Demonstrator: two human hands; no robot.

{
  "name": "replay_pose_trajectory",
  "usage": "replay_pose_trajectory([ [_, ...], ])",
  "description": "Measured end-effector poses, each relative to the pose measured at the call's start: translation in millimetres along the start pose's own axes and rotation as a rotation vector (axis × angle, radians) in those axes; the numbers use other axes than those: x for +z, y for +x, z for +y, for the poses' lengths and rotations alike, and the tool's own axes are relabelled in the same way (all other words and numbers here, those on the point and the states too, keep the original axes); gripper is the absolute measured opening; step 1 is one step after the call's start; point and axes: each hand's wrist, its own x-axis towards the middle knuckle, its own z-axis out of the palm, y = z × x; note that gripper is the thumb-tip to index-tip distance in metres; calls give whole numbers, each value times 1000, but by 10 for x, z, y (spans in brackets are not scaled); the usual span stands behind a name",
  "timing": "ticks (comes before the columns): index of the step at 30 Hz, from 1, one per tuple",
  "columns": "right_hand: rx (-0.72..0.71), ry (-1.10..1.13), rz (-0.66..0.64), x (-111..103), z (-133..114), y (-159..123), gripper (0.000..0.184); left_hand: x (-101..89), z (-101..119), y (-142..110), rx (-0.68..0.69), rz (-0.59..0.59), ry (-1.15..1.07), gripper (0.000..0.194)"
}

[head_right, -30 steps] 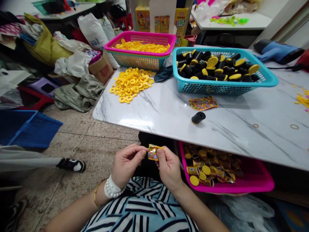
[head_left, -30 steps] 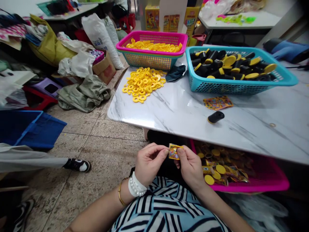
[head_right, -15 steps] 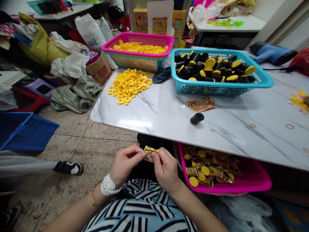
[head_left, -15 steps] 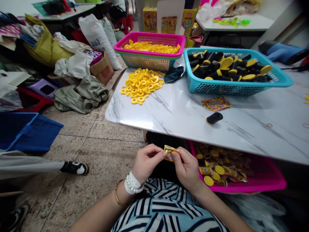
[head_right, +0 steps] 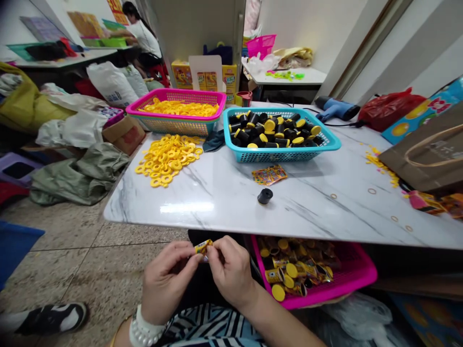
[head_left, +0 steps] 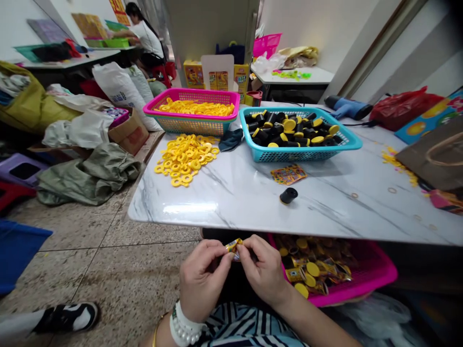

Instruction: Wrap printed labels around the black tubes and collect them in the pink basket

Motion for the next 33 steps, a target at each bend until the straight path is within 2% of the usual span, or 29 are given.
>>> replay_pose_trajectory([
  [3,-8,-24,41,-28,6,26,15,7,31,68,-17,-33,2,10],
  [6,-68,-62,55,-2,21,2,14,28,47,109,-92,-75,-53,11],
  [8,-118,-94,46,27,17,-27,14,43,47,115,-188,-80,-141,9],
  [10,-160,-107,13,3,-5,-42,13,49,35,116,-350,-96,-271,13],
  [12,-211,-113,-9,-122,-21,-13,10,42,16,125,-568,-122,-419,20],
  [14,-225,-187,95,-353,10,83,7,29,3,150,-776,-123,-574,28],
  [16,-141,-333,296,-632,125,246,17,18,12,192,-898,-104,-716,34],
  [18,16,-429,359,-871,319,445,35,15,50,247,-955,-119,-819,37],
  [20,134,-435,234,-999,528,623,41,22,112,318,-972,-169,-890,37],
  [23,181,-386,101,-977,667,754,38,40,212,462,-964,-212,-974,37],
  [27,77,-32,-49,-839,396,691,41,70,291,660,-927,-125,-1028,38],
  [30,70,230,-184,-818,126,614,47,111,308,732,-904,-103,-1010,37],
  [33,54,247,-260,-835,28,594,55,156,314,736,-896,-134,-1000,37],
])
